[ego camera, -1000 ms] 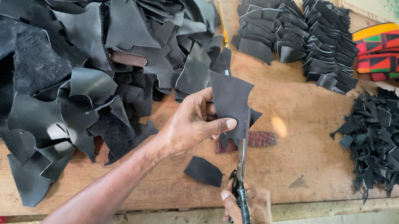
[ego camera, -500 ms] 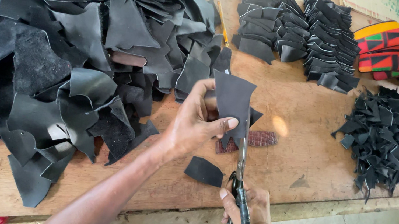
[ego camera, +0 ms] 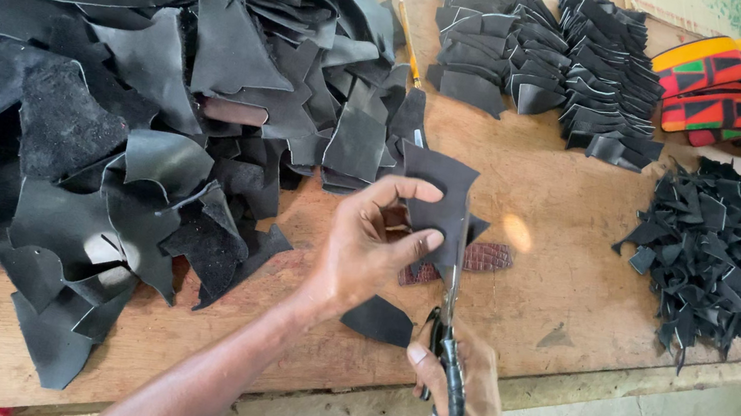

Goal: The person places a brown patterned template on a black leather piece, traces its outline with a white marker, then uses scissors to cut the leather along the marked line. The cut piece is set aside and the process repeats with additional leather pieces.

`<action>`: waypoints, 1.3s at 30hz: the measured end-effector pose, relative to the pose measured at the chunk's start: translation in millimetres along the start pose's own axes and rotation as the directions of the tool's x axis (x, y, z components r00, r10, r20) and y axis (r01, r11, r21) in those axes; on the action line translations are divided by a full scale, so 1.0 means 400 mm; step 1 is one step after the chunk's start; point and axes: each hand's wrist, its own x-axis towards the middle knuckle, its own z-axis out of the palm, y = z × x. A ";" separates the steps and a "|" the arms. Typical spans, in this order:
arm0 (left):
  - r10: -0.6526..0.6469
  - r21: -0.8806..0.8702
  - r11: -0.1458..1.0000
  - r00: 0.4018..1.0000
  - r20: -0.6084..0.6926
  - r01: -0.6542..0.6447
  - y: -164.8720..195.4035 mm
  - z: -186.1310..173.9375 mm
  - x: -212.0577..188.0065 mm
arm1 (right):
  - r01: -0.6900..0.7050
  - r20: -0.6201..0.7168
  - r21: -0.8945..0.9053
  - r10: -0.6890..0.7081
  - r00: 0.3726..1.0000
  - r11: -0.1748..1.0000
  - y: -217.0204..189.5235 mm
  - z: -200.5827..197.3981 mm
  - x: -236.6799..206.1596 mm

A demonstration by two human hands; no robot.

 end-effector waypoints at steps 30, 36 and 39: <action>-0.015 -0.080 0.997 0.999 0.042 0.019 -0.001 -0.011 0.004 | -0.067 -0.059 0.001 0.067 0.996 0.998 0.000 0.010 0.027; -0.034 -0.065 0.997 0.998 0.045 0.037 -0.006 -0.015 0.007 | -0.077 -0.053 0.050 0.080 0.995 0.996 0.015 0.006 0.026; -0.037 -0.068 0.997 0.998 0.044 0.040 -0.009 -0.016 0.009 | -0.112 -0.070 0.047 0.115 0.991 0.993 0.019 0.006 0.028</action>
